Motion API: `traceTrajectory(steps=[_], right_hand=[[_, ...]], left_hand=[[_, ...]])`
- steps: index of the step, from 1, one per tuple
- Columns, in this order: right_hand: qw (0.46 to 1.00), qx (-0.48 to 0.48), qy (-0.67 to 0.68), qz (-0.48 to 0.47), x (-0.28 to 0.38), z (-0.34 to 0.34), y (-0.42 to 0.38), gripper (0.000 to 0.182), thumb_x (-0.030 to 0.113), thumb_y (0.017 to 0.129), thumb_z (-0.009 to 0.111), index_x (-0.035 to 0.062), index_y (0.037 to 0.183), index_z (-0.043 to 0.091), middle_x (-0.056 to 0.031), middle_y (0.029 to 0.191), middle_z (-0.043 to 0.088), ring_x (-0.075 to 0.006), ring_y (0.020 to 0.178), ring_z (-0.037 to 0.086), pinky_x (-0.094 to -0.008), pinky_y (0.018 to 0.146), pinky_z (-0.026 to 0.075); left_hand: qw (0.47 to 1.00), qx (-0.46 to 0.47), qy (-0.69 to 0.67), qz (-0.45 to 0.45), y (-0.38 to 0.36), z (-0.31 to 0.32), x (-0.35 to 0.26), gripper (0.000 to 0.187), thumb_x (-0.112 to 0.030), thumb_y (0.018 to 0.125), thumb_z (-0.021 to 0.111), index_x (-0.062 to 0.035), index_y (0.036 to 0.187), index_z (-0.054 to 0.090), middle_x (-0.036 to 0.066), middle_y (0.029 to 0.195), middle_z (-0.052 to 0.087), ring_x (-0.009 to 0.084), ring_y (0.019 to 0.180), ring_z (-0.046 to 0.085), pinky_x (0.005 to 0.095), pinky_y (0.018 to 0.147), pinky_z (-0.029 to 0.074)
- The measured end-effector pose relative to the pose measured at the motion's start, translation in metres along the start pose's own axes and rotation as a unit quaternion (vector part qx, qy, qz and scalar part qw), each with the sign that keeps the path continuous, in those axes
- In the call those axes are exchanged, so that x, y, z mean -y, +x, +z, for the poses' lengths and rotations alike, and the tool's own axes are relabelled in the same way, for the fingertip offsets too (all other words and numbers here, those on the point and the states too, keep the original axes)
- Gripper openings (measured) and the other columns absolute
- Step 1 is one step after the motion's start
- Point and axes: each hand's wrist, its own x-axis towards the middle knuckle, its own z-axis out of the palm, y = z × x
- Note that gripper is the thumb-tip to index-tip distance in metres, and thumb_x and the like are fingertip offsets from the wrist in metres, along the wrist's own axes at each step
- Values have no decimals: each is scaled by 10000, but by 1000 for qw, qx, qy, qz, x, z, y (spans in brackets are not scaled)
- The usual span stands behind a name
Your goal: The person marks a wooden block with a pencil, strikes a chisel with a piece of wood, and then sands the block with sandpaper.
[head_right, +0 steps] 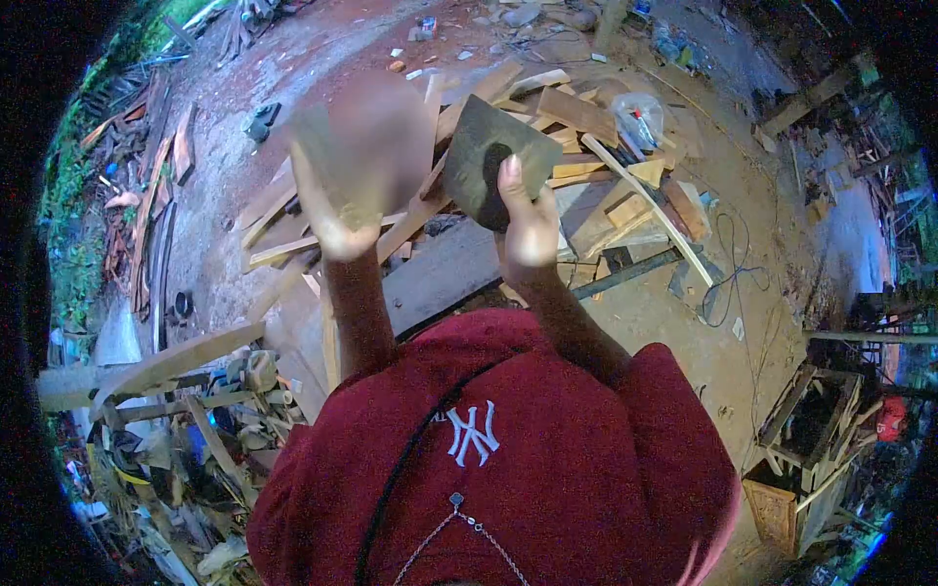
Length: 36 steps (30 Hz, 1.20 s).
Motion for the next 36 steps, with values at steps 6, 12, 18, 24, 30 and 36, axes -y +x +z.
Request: traceTrajectory(steps=[6,12,18,24,30,36], right_hand=[[993,121,-5,-17,5,-3,1,245,180,880,528,-17,1021,563,-89,963,604,-166,865,589,-307,777,475],[904,168,-368,-137,23,0,-1,214,132,868,550,-4,1026,598,-71,857,633,-56,794,533,-234,722,429],[690,271,-521,-423,23,29,8,432,6,675,546,22,1107,553,-131,1076,587,-297,1024,549,-395,920,406],[649,204,-582,-445,-11,43,8,448,63,685,532,12,1130,519,-151,1157,537,-321,1101,488,-421,969,350],[688,198,-544,-438,-24,40,5,490,34,697,520,-30,1181,479,-190,1184,510,-357,1141,449,-456,993,307],[733,174,-494,-434,-28,43,15,465,-25,723,459,-54,1187,470,-250,1204,474,-365,1156,442,-455,991,310]], left_hand=[[943,195,-200,-181,9,-12,11,376,-372,889,445,-27,1003,540,113,835,563,191,702,507,285,632,415],[951,72,-192,-231,11,-11,19,440,-456,900,370,-76,884,591,101,713,604,233,608,582,347,553,461],[986,-13,-98,-130,24,-20,31,381,-454,908,360,-126,967,545,71,864,604,196,766,589,358,714,483],[999,-31,-11,-3,20,-9,34,518,-514,901,331,-55,1085,486,77,992,572,175,841,564,320,764,467],[996,-83,18,34,25,-9,27,481,-522,892,351,-94,1032,522,71,997,572,183,883,556,326,780,460],[990,-120,53,50,18,1,31,506,-539,889,338,-90,1046,509,69,985,558,189,877,541,335,799,443]])
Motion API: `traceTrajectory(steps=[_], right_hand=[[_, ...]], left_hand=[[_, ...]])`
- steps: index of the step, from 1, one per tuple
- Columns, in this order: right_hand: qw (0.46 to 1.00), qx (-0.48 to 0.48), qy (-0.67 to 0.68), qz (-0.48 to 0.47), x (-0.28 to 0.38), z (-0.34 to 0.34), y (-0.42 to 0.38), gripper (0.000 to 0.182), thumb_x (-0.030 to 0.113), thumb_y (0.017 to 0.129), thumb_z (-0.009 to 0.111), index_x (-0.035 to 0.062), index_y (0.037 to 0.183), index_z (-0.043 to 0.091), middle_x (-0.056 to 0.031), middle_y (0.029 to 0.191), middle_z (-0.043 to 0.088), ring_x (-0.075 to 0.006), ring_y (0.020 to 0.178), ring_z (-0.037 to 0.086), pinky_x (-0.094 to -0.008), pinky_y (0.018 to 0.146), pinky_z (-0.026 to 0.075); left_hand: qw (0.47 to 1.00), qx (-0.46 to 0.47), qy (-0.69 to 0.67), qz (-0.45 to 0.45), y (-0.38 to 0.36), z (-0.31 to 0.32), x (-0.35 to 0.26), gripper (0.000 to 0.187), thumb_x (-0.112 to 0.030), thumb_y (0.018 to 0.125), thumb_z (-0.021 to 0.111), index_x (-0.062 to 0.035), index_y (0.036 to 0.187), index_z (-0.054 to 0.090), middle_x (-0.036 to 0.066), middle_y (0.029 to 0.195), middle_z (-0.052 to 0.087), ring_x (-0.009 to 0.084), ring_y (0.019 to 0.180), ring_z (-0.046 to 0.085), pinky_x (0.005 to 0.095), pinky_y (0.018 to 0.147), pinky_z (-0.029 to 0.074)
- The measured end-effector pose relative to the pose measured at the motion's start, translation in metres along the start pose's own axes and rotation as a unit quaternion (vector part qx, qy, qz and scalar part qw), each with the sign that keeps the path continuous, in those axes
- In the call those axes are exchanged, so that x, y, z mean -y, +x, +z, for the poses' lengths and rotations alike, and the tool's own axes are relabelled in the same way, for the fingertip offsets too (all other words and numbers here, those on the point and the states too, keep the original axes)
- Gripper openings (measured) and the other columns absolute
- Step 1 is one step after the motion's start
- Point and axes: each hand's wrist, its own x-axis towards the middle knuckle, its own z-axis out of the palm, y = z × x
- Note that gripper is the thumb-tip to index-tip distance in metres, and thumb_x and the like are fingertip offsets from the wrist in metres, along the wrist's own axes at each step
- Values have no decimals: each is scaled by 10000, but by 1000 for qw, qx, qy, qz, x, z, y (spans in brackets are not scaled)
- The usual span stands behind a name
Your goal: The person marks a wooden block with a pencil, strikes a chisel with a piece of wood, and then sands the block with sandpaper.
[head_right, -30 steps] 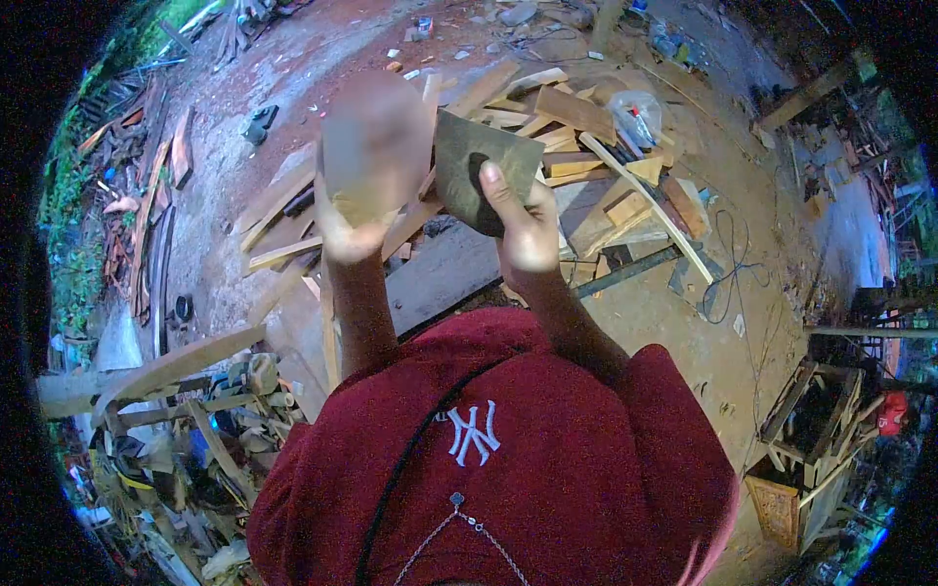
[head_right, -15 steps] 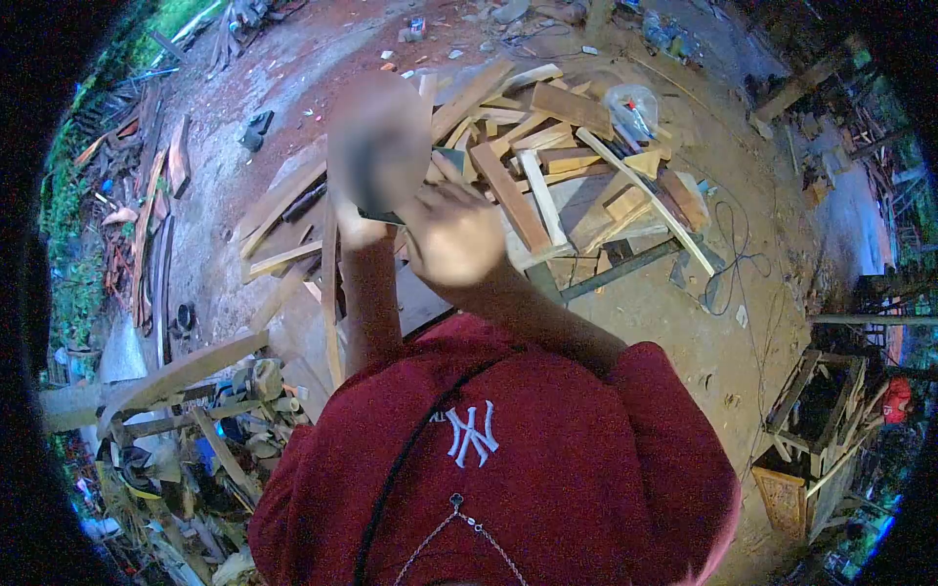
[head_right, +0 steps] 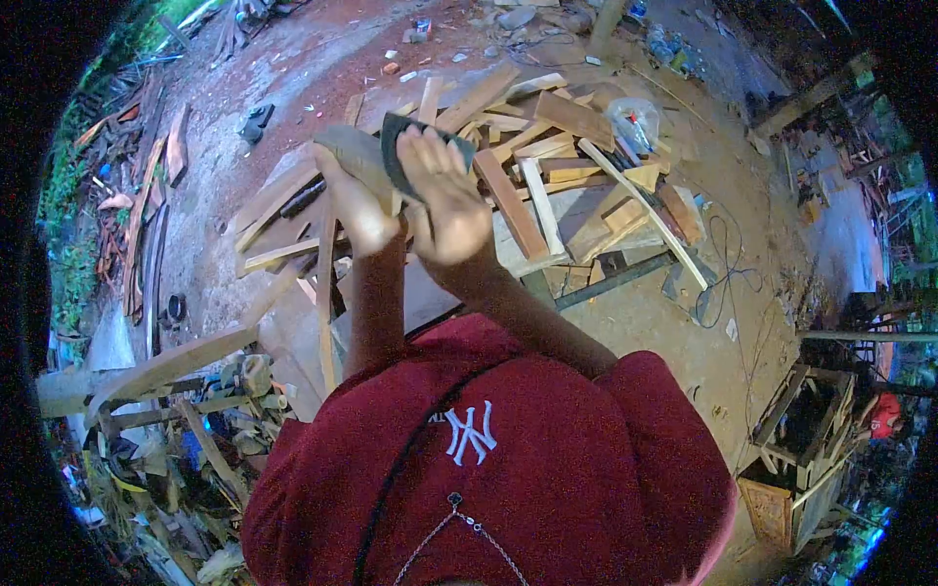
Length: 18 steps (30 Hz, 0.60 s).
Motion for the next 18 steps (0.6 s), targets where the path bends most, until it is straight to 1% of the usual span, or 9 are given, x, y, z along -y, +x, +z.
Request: traceTrajectory(steps=[4,5,8,9,11,12,14,15,18], right_hand=[[1000,-5,-2,-30,-2,5,-15,466,-28,726,435,-31,1190,477,-218,1222,474,-348,1170,434,-453,1002,297],[999,30,2,-35,-6,12,-27,483,-53,706,413,-36,1184,480,-210,1228,469,-339,1171,434,-446,1006,299],[996,84,27,-28,0,4,-32,433,-38,741,420,-44,1168,488,-196,1241,463,-310,1169,443,-427,1004,313],[998,50,13,-18,-5,-2,-34,357,22,801,456,-43,1149,502,-206,1229,472,-287,1160,460,-395,991,338],[995,-66,55,49,-17,-9,-31,314,75,844,462,-42,1131,517,-199,1124,538,-250,1044,534,-353,912,401],[986,-123,75,83,-22,-13,-31,299,101,865,465,-41,1121,524,-196,1071,571,-232,986,571,-333,872,432],[952,-73,112,274,-19,-29,-38,254,115,890,453,-49,1056,554,-157,845,617,-175,750,585,-293,696,462],[960,-95,109,240,-25,-27,-39,245,140,901,457,-59,996,565,-98,705,592,-125,634,520,-277,593,428],[965,-77,124,216,-31,-19,-43,236,146,898,462,-59,957,565,-100,694,576,-133,627,520,-278,590,428]], left_hand=[[999,8,-36,-20,15,-8,0,511,-544,888,329,-91,1052,501,59,961,560,216,844,545,345,793,444],[998,11,-49,-49,20,-12,-4,500,-537,890,333,-91,1031,510,63,940,564,222,821,545,349,771,447],[985,39,-106,-130,31,-22,-9,478,-512,896,343,-81,963,538,78,873,571,235,749,539,353,705,450],[977,61,-138,-148,34,-27,-7,475,-502,899,346,-72,936,545,85,847,571,236,725,534,351,683,448],[936,171,-205,-228,31,-36,-14,423,-409,904,386,-24,868,558,113,784,563,236,703,514,334,666,422],[933,164,-204,-246,30,-38,-14,396,-381,897,398,-19,875,556,112,784,561,236,711,513,338,681,419],[925,152,-203,-283,31,-38,-13,341,-323,884,422,-7,888,551,109,785,558,237,727,510,346,710,413],[922,126,-204,-303,24,-32,-17,277,-255,859,443,-8,911,557,106,823,568,236,736,503,348,730,404],[892,165,-251,-339,15,-25,-19,310,-284,889,421,-13,978,542,107,870,578,246,781,525,370,754,421]])
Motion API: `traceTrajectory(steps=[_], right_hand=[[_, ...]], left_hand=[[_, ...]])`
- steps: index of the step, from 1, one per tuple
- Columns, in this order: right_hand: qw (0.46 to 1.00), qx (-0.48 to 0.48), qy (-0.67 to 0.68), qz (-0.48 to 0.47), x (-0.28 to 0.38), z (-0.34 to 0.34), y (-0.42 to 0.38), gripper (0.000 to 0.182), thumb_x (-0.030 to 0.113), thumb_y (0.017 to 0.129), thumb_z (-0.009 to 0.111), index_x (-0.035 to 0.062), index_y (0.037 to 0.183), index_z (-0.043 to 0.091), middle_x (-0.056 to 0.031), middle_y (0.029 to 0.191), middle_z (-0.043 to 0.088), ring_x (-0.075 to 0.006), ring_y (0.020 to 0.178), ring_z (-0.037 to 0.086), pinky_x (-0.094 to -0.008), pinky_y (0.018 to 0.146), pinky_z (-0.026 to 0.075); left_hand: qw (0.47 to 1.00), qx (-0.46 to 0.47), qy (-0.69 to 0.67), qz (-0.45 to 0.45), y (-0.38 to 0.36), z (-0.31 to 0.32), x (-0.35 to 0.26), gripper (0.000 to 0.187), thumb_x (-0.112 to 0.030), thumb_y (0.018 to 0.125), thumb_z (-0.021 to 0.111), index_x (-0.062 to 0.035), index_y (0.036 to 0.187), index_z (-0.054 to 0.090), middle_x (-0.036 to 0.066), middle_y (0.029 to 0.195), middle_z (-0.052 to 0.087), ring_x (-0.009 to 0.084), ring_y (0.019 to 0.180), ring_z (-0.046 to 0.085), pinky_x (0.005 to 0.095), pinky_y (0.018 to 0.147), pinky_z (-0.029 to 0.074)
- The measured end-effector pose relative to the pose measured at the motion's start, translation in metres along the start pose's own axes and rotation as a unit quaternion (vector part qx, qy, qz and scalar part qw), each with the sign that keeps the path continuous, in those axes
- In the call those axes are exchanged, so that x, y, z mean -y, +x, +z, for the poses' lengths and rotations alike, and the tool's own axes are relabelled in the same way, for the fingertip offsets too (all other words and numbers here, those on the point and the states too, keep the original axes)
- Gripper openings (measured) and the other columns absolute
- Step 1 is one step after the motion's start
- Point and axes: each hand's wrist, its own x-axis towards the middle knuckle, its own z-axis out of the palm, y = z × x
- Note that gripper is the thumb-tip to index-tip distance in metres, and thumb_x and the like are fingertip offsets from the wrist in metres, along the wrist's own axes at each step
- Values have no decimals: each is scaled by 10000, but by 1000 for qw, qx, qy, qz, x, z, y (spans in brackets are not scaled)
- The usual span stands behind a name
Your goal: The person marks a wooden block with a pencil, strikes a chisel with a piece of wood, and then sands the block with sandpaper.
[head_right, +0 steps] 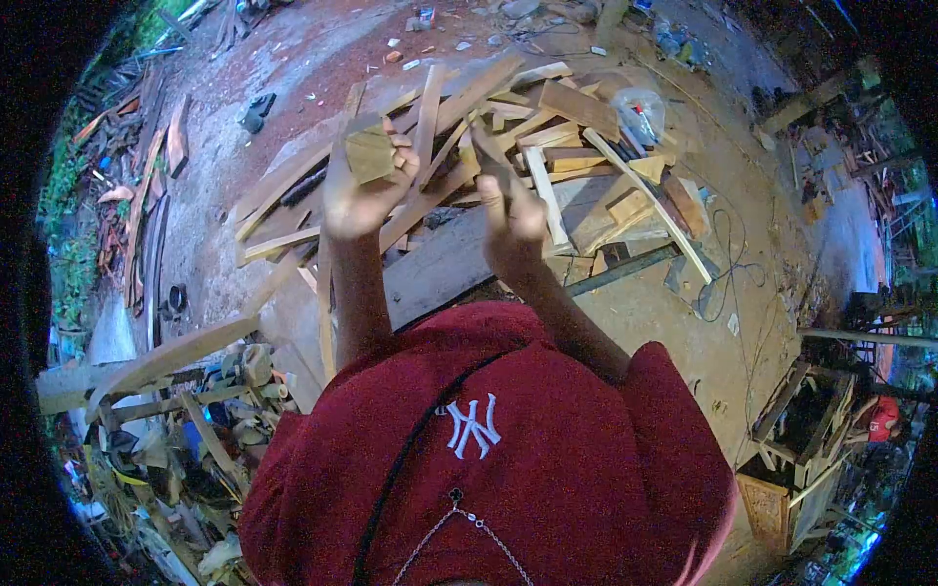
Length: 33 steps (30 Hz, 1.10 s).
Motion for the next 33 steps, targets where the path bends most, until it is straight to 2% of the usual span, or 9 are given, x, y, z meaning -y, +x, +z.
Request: traceTrajectory(steps=[1,3,6,8,18,21,24,30,33], right_hand=[[996,52,-28,67,2,-5,-5,239,155,900,459,-59,934,559,-92,682,555,-135,620,513,-278,589,418],[999,30,15,22,0,0,0,233,158,900,463,-55,902,558,-84,665,538,-130,614,501,-275,591,413],[994,30,96,33,11,1,8,236,158,909,452,-41,821,543,-51,653,511,-101,617,463,-250,587,391],[990,36,132,35,18,-2,16,243,159,915,443,-30,796,537,-36,659,505,-87,616,443,-238,575,377],[934,60,325,139,22,-5,29,272,242,943,404,8,992,533,-6,842,553,-68,755,483,-234,692,407],[899,62,394,180,26,-10,29,305,259,941,404,3,1056,522,-32,915,571,-93,812,527,-252,755,427],[854,82,461,226,23,-16,32,368,256,937,388,-22,1173,438,-123,1122,526,-210,1013,533,-345,880,420],[821,111,503,246,34,-20,35,431,325,935,365,-21,1186,421,-129,1149,508,-222,1053,507,-357,900,391],[812,91,514,261,41,-19,34,405,305,946,356,-28,1149,465,-107,1064,551,-173,978,530,-304,856,410]], left_hand=[[1000,-13,-4,10,1,-1,1,322,-295,899,410,-15,999,532,111,894,580,247,816,531,378,765,429],[999,-39,-13,28,4,-5,0,346,-317,919,389,-18,1043,512,117,942,582,249,888,545,392,787,445],[994,83,-40,-64,4,1,1,342,-296,942,354,-51,1148,474,114,1039,567,248,1021,528,418,864,449],[1000,-2,11,20,2,10,13,310,-249,910,449,-9,1100,495,118,1052,574,234,1010,545,381,868,467],[988,-71,91,101,-11,34,35,235,-73,828,585,-10,1044,519,112,1043,579,221,1008,550,372,886,468],[981,-92,111,126,-15,40,41,233,-51,818,590,-12,1036,519,98,1026,584,205,983,560,348,892,462],[981,-73,124,134,-16,39,42,296,-68,832,569,-6,1106,476,107,1096,552,207,1053,520,368,940,423],[971,-22,169,169,-16,38,47,254,-25,813,580,-21,1058,515,77,1035,584,166,997,548,331,889,445],[962,-41,169,208,-14,33,53,311,18,796,578,-38,1092,498,72,1049,580,165,993,549,326,881,437]])
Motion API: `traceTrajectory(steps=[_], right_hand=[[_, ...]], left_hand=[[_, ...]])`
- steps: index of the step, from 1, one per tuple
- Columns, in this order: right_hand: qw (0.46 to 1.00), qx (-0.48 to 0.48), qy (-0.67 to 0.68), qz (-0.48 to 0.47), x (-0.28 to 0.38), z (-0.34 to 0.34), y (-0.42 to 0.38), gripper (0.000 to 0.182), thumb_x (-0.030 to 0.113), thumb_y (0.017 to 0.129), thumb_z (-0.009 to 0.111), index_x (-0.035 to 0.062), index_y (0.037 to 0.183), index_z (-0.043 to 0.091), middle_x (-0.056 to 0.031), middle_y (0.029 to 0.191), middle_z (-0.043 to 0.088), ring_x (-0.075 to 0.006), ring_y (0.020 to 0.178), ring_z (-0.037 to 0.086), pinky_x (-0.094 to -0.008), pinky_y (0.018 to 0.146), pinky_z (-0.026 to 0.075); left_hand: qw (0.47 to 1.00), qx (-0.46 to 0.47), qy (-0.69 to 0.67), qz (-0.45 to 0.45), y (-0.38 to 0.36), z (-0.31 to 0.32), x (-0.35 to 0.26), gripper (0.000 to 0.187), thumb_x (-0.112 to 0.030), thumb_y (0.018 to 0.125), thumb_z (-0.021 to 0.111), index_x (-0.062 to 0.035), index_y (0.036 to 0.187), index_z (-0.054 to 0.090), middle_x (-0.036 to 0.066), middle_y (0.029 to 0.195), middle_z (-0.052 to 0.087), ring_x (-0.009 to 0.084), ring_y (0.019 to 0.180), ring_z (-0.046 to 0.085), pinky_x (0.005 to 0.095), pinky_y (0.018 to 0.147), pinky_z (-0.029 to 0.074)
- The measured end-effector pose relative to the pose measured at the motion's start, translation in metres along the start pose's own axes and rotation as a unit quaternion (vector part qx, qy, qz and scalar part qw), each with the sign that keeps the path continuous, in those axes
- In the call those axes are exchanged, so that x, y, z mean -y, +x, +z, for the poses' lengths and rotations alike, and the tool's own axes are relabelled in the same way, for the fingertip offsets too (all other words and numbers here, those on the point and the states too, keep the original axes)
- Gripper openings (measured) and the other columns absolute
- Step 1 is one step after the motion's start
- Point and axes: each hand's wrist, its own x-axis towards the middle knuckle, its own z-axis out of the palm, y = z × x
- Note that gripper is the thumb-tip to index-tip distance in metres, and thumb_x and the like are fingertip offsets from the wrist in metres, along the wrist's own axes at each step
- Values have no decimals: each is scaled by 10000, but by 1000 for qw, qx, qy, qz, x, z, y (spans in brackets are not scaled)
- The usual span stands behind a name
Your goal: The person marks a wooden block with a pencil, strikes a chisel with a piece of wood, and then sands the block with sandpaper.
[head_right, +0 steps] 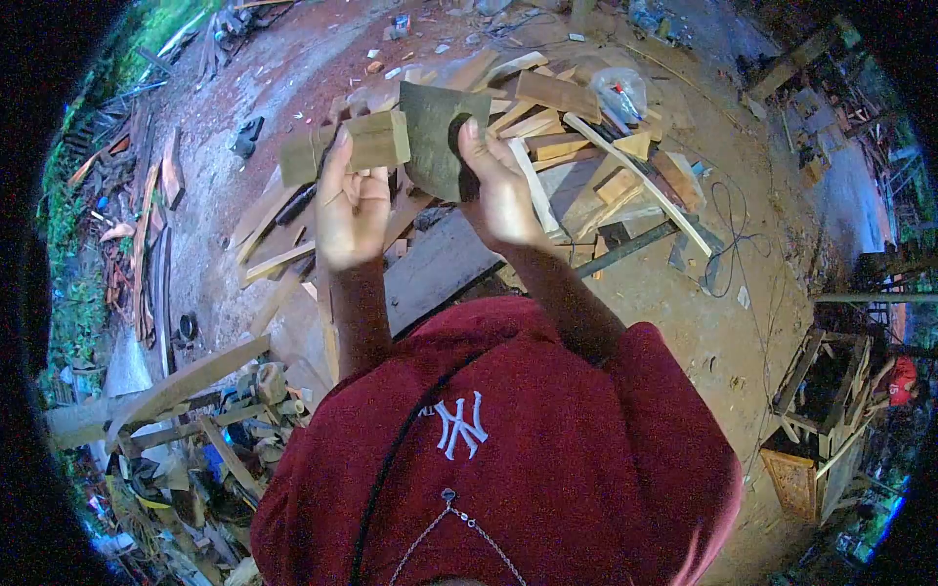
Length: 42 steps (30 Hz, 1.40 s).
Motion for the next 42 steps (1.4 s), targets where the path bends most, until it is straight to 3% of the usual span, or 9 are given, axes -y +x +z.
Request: traceTrajectory(steps=[4,7,15,19,24,29,34,39,42], right_hand=[[992,3,-101,-80,-32,-6,-6,358,236,954,362,-38,1157,473,-41,1022,545,-83,910,478,-246,810,392],[976,46,-166,-133,-35,-7,-12,387,242,947,354,-61,1178,419,-139,1121,519,-187,1037,506,-328,889,396],[952,-19,-225,-208,-44,6,-19,269,216,940,408,-10,967,551,32,737,493,-50,669,411,-207,604,347],[976,-22,-145,-158,-41,5,-5,238,206,932,429,12,877,555,77,639,421,-27,576,338,-187,509,280],[968,-36,-175,-174,-58,6,-23,236,198,929,432,-1,917,559,64,667,444,-31,601,363,-190,537,312],[979,-22,-127,-160,-35,15,-6,342,249,944,382,-39,1012,553,-22,835,576,-66,737,460,-224,676,395],[955,-20,-249,-160,-51,10,-32,339,248,939,396,-39,1030,551,-18,850,573,-79,761,477,-228,692,400],[984,-23,-93,-148,-45,5,-10,327,235,933,416,-49,1016,555,-25,825,578,-80,742,488,-227,702,406],[931,-38,-278,-233,-69,0,-33,302,246,913,469,-36,975,560,-4,775,525,-65,721,452,-210,664,390]], left_hand=[[980,45,113,160,-1,2,18,414,67,781,559,-52,1159,441,78,1083,564,166,994,542,324,881,424],[977,57,126,160,-5,0,16,417,68,777,563,-43,1160,442,91,1086,559,170,994,541,327,880,424],[950,73,188,239,-18,29,10,347,-48,856,482,30,1191,434,131,1183,515,190,1098,491,348,928,402],[944,92,163,273,-26,29,28,323,76,775,531,-32,1069,450,108,1031,514,216,1037,496,381,919,401],[969,57,138,195,-8,17,-1,322,16,801,533,-33,1112,470,108,1043,556,190,998,539,343,883,435],[929,101,186,305,-25,20,31,343,37,787,544,-40,1114,473,98,1035,540,192,944,546,343,858,452],[986,49,73,139,-18,21,-5,525,108,736,574,-42,1190,357,100,1031,528,186,962,525,334,869,416],[954,58,177,236,-23,4,24,358,50,789,527,-8,1136,458,120,1064,529,197,1008,514,325,885,416],[977,65,137,153,-16,3,-2,387,50,791,519,-18,1165,446,114,1087,523,191,1029,505,333,905,405]])
